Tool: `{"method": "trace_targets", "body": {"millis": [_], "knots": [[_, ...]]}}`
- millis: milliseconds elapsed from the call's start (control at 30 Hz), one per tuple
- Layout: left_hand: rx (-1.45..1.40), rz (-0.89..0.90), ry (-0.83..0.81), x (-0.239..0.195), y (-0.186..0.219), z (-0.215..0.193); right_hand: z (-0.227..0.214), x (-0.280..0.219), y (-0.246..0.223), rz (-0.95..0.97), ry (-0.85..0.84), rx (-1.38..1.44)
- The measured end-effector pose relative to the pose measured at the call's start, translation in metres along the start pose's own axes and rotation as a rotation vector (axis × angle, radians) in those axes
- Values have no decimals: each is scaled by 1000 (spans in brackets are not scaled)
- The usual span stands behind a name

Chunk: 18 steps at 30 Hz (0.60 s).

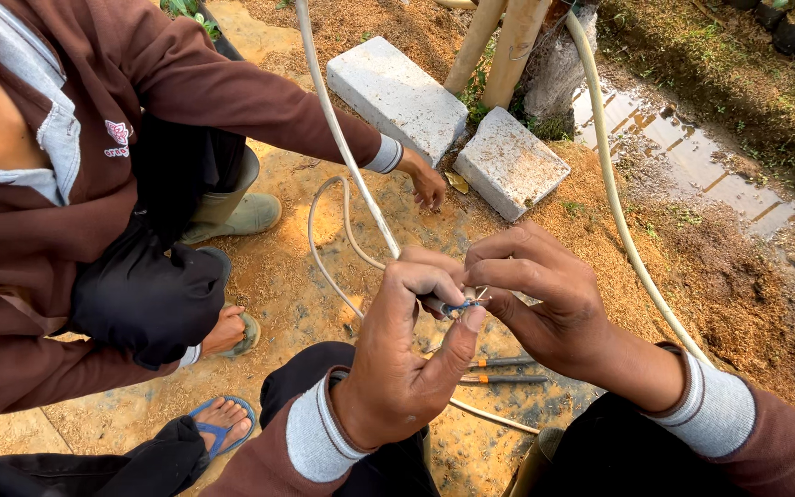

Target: The person strips the outer insulation of a white cable and twists the inner wires together. They use pliers to crimp the connection and secure the wires.

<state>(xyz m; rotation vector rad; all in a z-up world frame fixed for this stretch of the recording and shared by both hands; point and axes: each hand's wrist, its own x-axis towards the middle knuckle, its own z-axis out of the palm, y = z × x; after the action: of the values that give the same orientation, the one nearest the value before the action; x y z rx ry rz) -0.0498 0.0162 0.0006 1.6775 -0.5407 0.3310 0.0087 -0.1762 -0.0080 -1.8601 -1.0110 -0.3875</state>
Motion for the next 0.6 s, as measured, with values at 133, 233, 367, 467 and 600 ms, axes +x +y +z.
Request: {"method": "trace_targets", "body": {"millis": [133,233,367,467,600], "knots": [[42,47,-3,1,-4,1,1,0,-2,-1,1,-2],[29,69,-25,0,-7,2,2,0,-2,-6,1,7],[10,103,-53,-1,-10,3,0,-2,-2,-12,-6,12],[31,146,-70,-2,-13,4,-1,-3,-1,-15,-13,13],[26,166,-74,-2,-16,5,-2,-4,-3,-8,-20,2]]}}
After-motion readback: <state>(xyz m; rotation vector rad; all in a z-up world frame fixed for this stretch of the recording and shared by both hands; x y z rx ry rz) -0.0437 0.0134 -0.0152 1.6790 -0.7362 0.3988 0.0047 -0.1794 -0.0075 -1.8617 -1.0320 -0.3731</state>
